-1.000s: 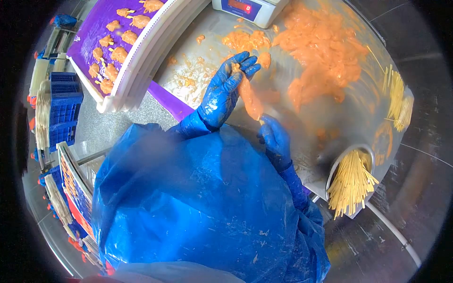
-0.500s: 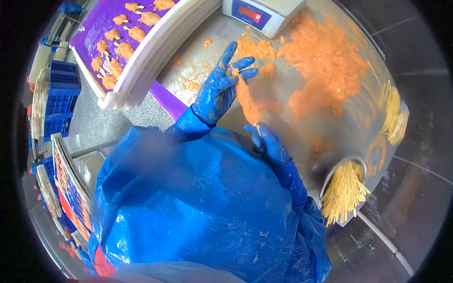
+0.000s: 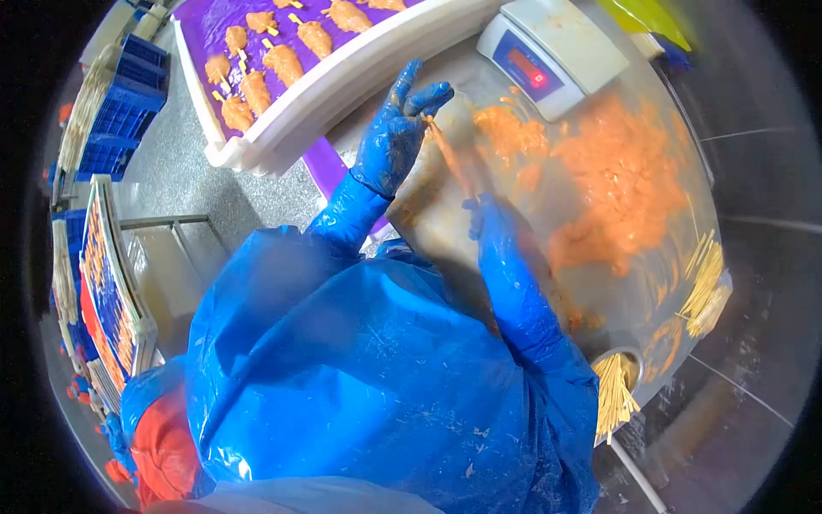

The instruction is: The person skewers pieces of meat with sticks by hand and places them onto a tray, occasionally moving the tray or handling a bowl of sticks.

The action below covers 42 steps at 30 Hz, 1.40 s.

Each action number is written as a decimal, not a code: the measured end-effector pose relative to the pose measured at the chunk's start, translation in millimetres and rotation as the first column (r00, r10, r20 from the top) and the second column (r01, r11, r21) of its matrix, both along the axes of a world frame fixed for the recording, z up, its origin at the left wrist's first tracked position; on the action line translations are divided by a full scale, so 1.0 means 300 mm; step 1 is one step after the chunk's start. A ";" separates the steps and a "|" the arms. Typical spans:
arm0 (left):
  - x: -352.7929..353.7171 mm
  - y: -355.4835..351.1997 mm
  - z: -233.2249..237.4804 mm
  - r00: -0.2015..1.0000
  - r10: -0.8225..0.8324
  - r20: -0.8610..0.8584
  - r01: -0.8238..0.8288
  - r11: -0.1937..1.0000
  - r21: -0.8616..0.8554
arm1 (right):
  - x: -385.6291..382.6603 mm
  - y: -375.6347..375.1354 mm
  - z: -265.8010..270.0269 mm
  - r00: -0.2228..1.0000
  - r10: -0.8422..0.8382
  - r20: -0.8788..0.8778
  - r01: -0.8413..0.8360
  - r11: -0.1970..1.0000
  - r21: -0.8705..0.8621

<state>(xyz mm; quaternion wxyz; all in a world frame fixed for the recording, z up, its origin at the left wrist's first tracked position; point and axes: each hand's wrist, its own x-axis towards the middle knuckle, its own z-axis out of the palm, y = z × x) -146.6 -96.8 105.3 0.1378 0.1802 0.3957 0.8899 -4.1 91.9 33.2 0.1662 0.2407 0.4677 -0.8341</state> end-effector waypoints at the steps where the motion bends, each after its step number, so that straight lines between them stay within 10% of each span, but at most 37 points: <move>1: -0.010 -0.016 -0.015 1.000 0.011 0.003 -0.011 1.000 -0.001 | -0.012 -0.007 -0.022 1.000 0.011 0.003 -0.011 1.000 -0.001; 3: -0.028 -0.047 -0.048 0.997 0.079 0.017 -0.080 0.996 0.041 | -0.040 -0.065 -0.001 0.998 -0.062 -0.030 0.067 0.974 0.218; 7: -0.035 -0.109 -0.112 0.971 0.221 0.093 -0.223 0.975 0.008 | -0.090 -0.059 -0.171 0.982 -0.179 -0.057 0.185 0.974 0.130; 10: -0.019 -0.156 -0.195 0.932 0.317 0.175 -0.312 0.949 -0.055 | -0.142 -0.008 -0.391 0.916 0.016 -0.401 0.183 0.873 0.453; 13: 0.023 -0.188 -0.244 0.923 0.375 0.087 -0.325 0.879 -0.349 | -0.171 -0.051 -0.143 0.993 -0.034 -0.112 0.058 0.974 0.218; 16: 0.032 -0.206 -0.320 0.887 0.410 -0.214 -0.458 0.719 -0.523 | -0.118 -0.045 0.013 0.992 0.126 0.018 -0.116 0.839 0.532; 21: -0.036 -0.144 -0.399 0.705 -0.136 -0.696 -0.642 0.295 -0.708 | 0.111 0.093 0.118 0.996 -0.047 -0.073 0.080 0.823 0.562; 24: 0.028 0.013 -0.269 0.705 -0.093 -0.704 -0.620 0.402 -0.674 | 0.370 0.238 0.071 0.925 -0.328 -0.193 0.375 0.698 0.610; 27: 0.188 0.189 -0.218 0.746 -0.359 -0.560 -0.180 0.702 -0.689 | 0.592 0.292 0.057 0.826 -0.522 -0.213 0.524 0.571 0.632; 32: 0.349 0.337 -0.322 0.467 -0.616 -0.635 -0.357 0.526 -0.772 | 0.829 0.173 0.066 0.797 -0.574 -0.187 0.530 0.516 0.673; 34: 0.318 0.344 -0.348 0.440 -0.583 -0.683 -0.256 0.647 -0.718 | 0.901 0.103 0.014 0.786 -0.600 -0.149 0.529 0.527 0.665; 37: 0.338 0.307 -0.296 0.401 -0.571 -0.717 -0.480 0.536 -0.695 | 0.916 0.023 -0.031 0.861 -0.423 -0.282 0.402 0.227 0.887; 39: 0.298 0.307 -0.311 0.349 -0.657 -0.668 -0.489 0.481 -0.728 | 0.870 0.010 0.060 0.757 -0.631 -0.172 0.570 0.506 0.647; 42: 0.218 0.287 -0.371 0.124 -0.826 -0.550 -0.377 0.473 -0.796 | 0.893 0.054 0.241 0.852 -0.473 -0.223 0.451 0.448 0.772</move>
